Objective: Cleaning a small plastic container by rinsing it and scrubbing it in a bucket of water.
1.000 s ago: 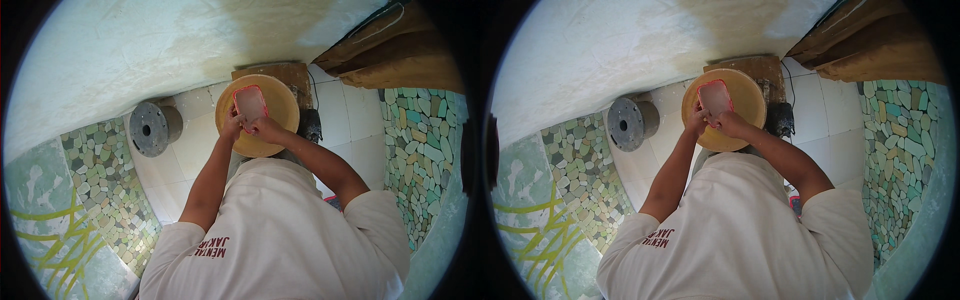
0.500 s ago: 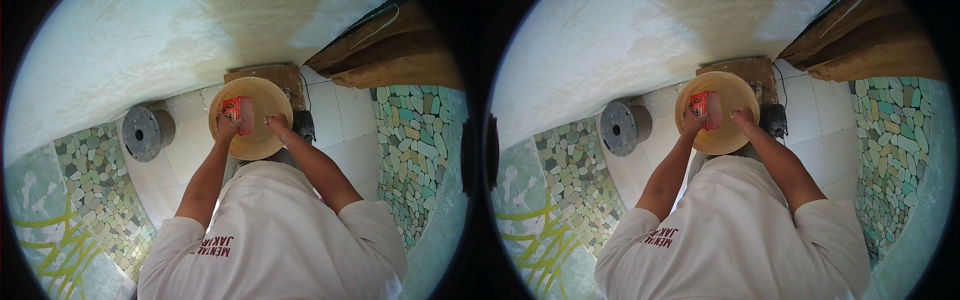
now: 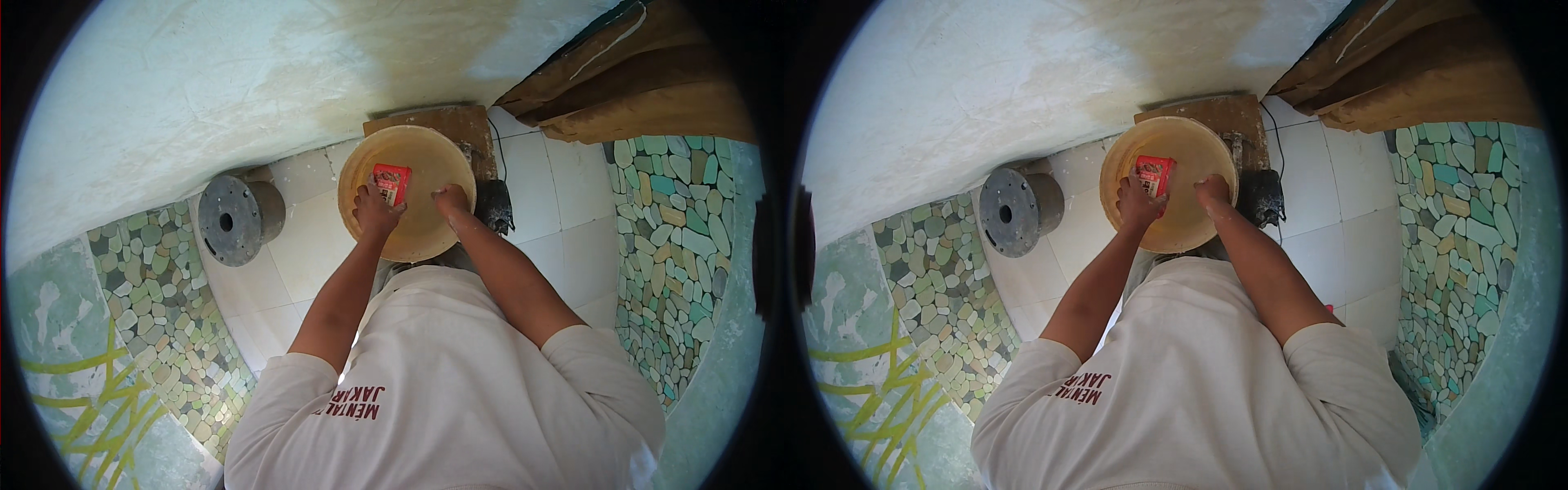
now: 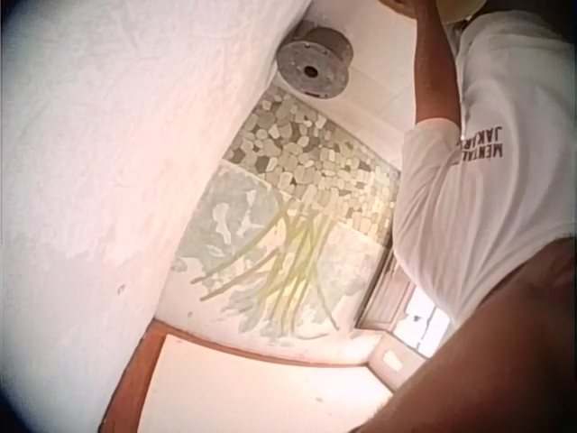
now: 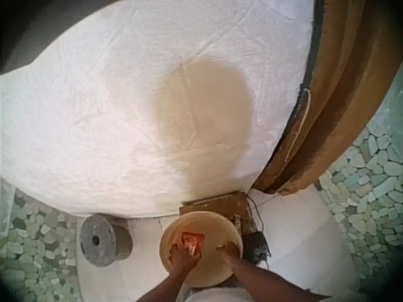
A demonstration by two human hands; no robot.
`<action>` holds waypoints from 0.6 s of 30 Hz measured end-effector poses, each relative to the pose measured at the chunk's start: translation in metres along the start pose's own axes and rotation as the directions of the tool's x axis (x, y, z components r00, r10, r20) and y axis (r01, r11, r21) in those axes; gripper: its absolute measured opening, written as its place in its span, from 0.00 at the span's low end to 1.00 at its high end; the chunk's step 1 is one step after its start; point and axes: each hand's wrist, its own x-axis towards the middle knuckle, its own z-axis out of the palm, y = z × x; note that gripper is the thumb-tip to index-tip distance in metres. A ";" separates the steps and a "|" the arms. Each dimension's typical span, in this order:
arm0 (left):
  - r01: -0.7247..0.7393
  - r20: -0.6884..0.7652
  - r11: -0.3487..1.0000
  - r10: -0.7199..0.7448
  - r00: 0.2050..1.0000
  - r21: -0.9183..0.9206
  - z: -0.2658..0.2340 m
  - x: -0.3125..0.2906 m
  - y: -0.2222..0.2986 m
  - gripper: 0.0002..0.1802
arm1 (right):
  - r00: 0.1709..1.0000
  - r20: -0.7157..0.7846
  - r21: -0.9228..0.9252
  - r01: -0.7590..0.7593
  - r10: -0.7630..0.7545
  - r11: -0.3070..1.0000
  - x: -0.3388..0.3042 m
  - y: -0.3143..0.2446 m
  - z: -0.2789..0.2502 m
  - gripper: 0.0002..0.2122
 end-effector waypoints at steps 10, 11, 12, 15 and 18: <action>-0.281 -0.104 0.941 0.304 0.947 0.189 -0.007 -0.007 0.009 0.60 | 0.992 -0.075 0.042 0.108 -0.105 0.993 0.023 0.022 0.014 0.08; -0.338 -0.127 0.916 0.369 0.921 0.214 -0.008 -0.007 0.011 0.61 | 0.992 -0.079 0.034 0.105 -0.102 0.994 0.021 0.020 0.011 0.08; -0.340 -0.127 0.915 0.372 0.920 0.218 -0.009 -0.007 0.011 0.61 | 0.992 -0.078 0.038 0.105 -0.102 0.994 0.019 0.018 0.010 0.08; -0.441 -0.190 0.870 0.482 0.855 0.221 -0.015 -0.009 0.016 0.61 | 0.989 -0.102 0.080 0.111 -0.103 0.991 0.014 0.015 0.007 0.07; -0.427 -0.205 0.892 0.451 0.869 0.149 -0.024 -0.015 0.022 0.59 | 0.989 -0.101 0.045 0.109 -0.104 0.993 0.013 0.017 0.004 0.06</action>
